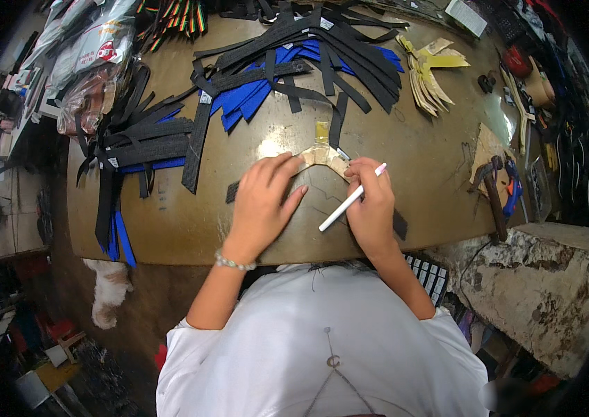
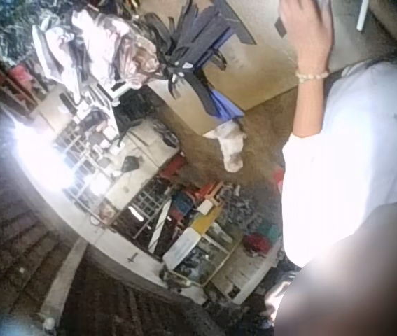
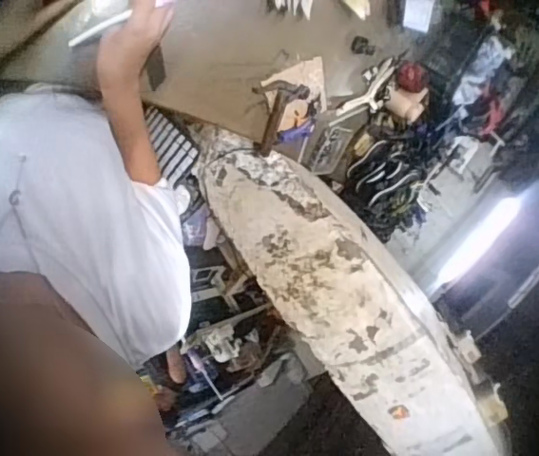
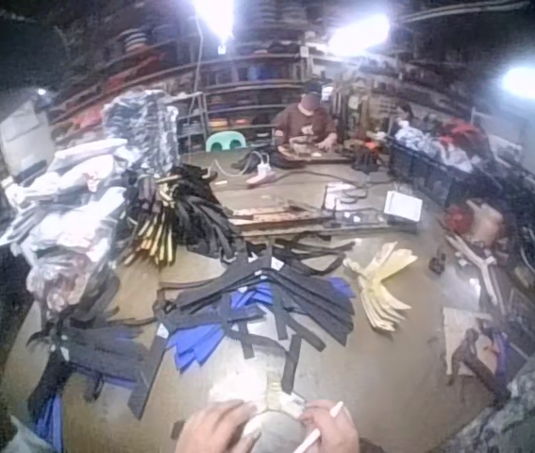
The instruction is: The person assembles black and blue fabric straps by inserting a small metal buckle into the strap ends and securing them with a lighter. They then use a white marker to mark yellow cardboard templates placed on the table.
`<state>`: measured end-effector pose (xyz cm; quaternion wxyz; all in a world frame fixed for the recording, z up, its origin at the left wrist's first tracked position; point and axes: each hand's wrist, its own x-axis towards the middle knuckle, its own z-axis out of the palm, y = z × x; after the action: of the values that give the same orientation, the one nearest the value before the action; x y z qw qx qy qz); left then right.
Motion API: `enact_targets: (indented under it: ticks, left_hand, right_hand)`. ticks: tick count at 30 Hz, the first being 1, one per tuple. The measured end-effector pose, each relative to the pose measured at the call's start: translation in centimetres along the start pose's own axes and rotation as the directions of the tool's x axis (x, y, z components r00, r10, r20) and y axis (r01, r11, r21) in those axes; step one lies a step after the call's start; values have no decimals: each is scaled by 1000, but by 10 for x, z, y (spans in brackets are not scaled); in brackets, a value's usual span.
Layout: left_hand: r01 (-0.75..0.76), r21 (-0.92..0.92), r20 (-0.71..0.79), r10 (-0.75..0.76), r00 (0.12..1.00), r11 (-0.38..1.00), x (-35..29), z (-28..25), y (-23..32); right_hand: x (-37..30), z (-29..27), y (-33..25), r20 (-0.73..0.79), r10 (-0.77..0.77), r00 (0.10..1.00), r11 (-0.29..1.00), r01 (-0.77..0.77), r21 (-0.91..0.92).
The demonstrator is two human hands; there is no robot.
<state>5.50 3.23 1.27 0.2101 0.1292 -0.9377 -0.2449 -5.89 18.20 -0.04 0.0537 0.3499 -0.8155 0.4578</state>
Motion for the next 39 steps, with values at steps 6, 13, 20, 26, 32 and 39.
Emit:
enact_targets:
  ticks: [6,13,20,26,32,39]
  left_hand:
    - [3,0,-7,-3,1000,1000,-3,14,7]
    - [-12,-132,-28,8,1000,991,9,23,12]
    - [31,-117,-11,-32,999,993,12,27,16]
    - [-13,50,35,11,999,999,17,28,27]
    - [-60,303,137,19,990,951,35,53,51]
    - [-156,649,164,63,984,745,47,73,64]
  right_hand:
    - [-11,-14,6,85,-59,995,977,76,-201]
    - [0,-30,16,159,-49,986,992,67,-111]
    - [-1,-28,30,188,-160,969,966,193,-170]
    - [-4,-26,32,153,-89,984,985,110,-133]
    - [-4,-29,33,166,-169,972,934,211,-287]
    - [-7,-75,43,-197,213,957,977,-205,60]
